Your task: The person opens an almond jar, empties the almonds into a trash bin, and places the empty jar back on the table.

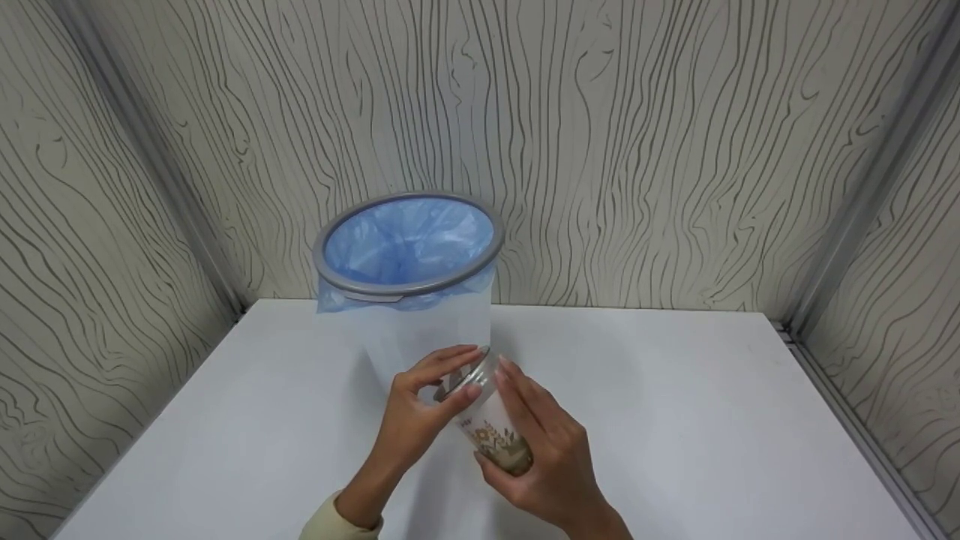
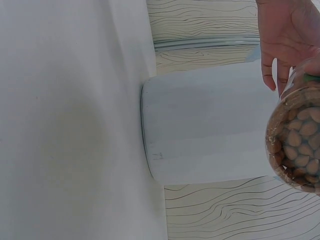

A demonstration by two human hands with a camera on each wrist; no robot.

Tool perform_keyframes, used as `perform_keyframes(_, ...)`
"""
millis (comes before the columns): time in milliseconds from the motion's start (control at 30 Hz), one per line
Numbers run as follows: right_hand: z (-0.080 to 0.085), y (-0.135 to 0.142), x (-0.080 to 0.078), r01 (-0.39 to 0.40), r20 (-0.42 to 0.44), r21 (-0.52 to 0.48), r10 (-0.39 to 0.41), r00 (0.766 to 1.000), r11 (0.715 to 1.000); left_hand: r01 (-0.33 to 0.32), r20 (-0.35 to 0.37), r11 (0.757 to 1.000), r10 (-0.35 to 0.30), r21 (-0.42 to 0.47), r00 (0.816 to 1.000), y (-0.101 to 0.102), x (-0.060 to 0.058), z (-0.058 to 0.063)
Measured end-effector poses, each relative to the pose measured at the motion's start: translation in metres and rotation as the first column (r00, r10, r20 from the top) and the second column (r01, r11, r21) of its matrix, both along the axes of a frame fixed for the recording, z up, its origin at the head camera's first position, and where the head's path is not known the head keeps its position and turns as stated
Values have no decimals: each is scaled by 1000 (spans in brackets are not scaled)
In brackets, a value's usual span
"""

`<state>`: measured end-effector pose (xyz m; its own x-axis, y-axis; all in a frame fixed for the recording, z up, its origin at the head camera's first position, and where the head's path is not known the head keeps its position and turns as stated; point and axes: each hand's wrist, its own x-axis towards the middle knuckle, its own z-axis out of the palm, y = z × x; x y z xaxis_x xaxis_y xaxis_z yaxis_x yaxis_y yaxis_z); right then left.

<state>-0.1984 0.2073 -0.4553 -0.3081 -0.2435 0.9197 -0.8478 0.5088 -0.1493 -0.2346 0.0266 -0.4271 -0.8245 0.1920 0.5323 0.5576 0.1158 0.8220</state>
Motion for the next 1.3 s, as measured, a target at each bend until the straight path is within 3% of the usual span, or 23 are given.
perform_keyframes(167, 0, 0, 0, 6, 4, 2, -6, 1000, 1000, 17, 2, 1000, -17, -9, 1000, -2, 0, 2)
perform_keyframes(467, -4, 2, -1, 12, 14, -2, -12, 1000, 1000, 157, -40, 988, -156, 12, 987, -8, -5, 0)
perform_keyframes(600, -3, 2, 0, 11, 15, -7, -11, 1000, 1000, 182, -35, 983, -181, 12, 983, -8, -8, 0)
perform_keyframes(1300, -7, 3, -3, 20, 15, 4, -20, 1000, 1000, 159, -25, 987, -158, 21, 987, -8, -7, 0)
